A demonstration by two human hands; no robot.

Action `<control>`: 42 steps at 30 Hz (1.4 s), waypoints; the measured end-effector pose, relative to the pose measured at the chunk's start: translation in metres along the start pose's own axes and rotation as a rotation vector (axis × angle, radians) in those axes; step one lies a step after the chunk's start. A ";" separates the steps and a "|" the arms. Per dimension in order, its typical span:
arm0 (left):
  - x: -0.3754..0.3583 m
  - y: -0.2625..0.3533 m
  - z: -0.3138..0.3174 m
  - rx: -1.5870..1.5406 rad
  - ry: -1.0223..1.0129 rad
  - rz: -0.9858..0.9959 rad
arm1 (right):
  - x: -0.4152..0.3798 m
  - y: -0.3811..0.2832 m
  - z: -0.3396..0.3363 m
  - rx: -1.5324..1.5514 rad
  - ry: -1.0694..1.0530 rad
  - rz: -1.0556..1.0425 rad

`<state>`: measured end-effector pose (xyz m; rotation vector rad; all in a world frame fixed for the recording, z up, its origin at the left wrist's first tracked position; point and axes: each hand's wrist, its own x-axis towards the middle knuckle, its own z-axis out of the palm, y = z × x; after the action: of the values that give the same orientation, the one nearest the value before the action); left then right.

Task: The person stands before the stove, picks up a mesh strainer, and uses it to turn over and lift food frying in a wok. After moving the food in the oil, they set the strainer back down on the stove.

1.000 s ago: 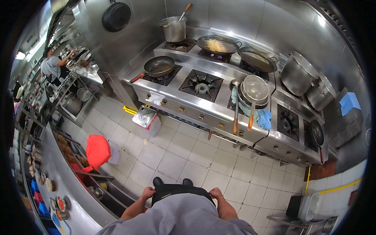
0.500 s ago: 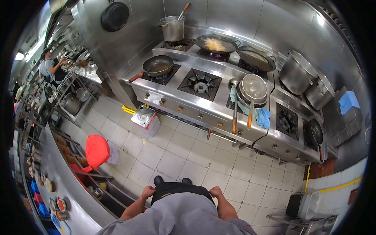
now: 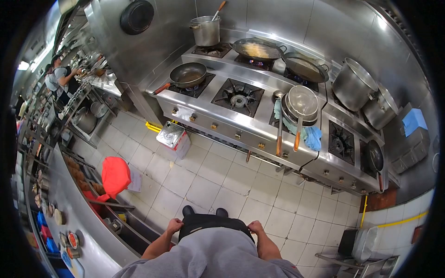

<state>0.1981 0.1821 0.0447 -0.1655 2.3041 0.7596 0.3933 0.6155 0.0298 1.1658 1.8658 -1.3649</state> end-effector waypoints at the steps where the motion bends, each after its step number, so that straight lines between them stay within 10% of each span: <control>1: 0.000 0.000 0.000 -0.005 -0.007 0.001 | 0.000 -0.001 0.000 0.000 0.001 -0.003; 42: -0.009 -0.012 -0.005 0.099 -0.011 0.043 | 0.005 -0.019 0.004 -0.106 -0.043 -0.015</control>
<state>0.2056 0.1684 0.0476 -0.0669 2.3360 0.6651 0.3745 0.6110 0.0331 1.0641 1.8959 -1.2731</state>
